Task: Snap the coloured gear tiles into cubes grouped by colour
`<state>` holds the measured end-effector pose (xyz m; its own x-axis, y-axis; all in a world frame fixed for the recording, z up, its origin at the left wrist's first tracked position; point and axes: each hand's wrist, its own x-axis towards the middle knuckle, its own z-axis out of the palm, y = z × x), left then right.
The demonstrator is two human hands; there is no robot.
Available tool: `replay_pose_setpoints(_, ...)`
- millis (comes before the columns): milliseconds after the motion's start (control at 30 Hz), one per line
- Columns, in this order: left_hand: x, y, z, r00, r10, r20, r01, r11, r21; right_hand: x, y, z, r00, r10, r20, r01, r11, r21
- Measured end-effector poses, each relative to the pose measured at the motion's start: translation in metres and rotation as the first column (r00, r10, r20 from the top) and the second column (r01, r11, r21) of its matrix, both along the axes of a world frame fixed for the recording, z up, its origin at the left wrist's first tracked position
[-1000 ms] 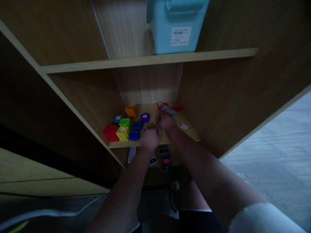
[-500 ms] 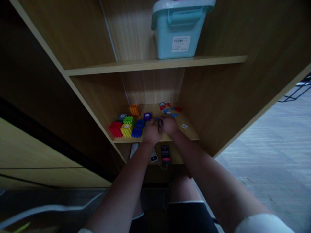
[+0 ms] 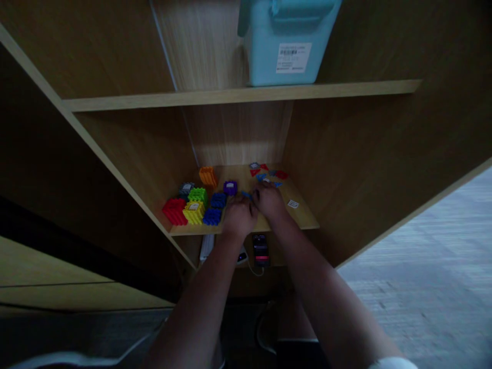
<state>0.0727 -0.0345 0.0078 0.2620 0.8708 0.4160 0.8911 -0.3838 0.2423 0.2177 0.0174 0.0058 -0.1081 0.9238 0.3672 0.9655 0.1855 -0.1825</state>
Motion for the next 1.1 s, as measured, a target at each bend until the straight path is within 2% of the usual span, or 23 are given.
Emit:
replay_pose_setpoints(200,-0.003,0.001,-0.002,1.000,-0.022,0.009,0.022,1.000,0.021,-0.002,-0.010,-0.003,0.998,-0.067,-0.011,0.068,0.998,0.013)
replay_pose_setpoints(300,-0.005,0.000,-0.004,1.000,-0.005,0.024,0.005,0.999,0.031,-0.004,-0.015,-0.006,0.991,-0.130,-0.022,0.130,0.991,0.023)
replay_pose_setpoints(467,-0.007,-0.003,-0.007,0.995,-0.059,0.078,0.054,0.997,0.060,-0.006,-0.022,-0.009,0.970,-0.239,-0.035,0.240,0.970,0.043)
replay_pose_setpoints(567,-0.008,-0.003,-0.009,0.991,-0.066,0.120,0.058,0.996,0.069,-0.005,-0.029,-0.010,0.977,-0.210,-0.041,0.212,0.975,0.065)
replay_pose_setpoints(833,-0.012,-0.004,-0.006,0.987,-0.122,0.107,0.127,0.991,-0.036,0.003,-0.036,-0.019,0.995,-0.091,-0.046,0.093,0.994,0.052)
replay_pose_setpoints(1100,-0.023,-0.005,-0.007,0.971,-0.237,0.044,0.238,0.970,-0.041,0.001,-0.033,-0.020,0.992,-0.121,-0.020,0.122,0.989,0.089)
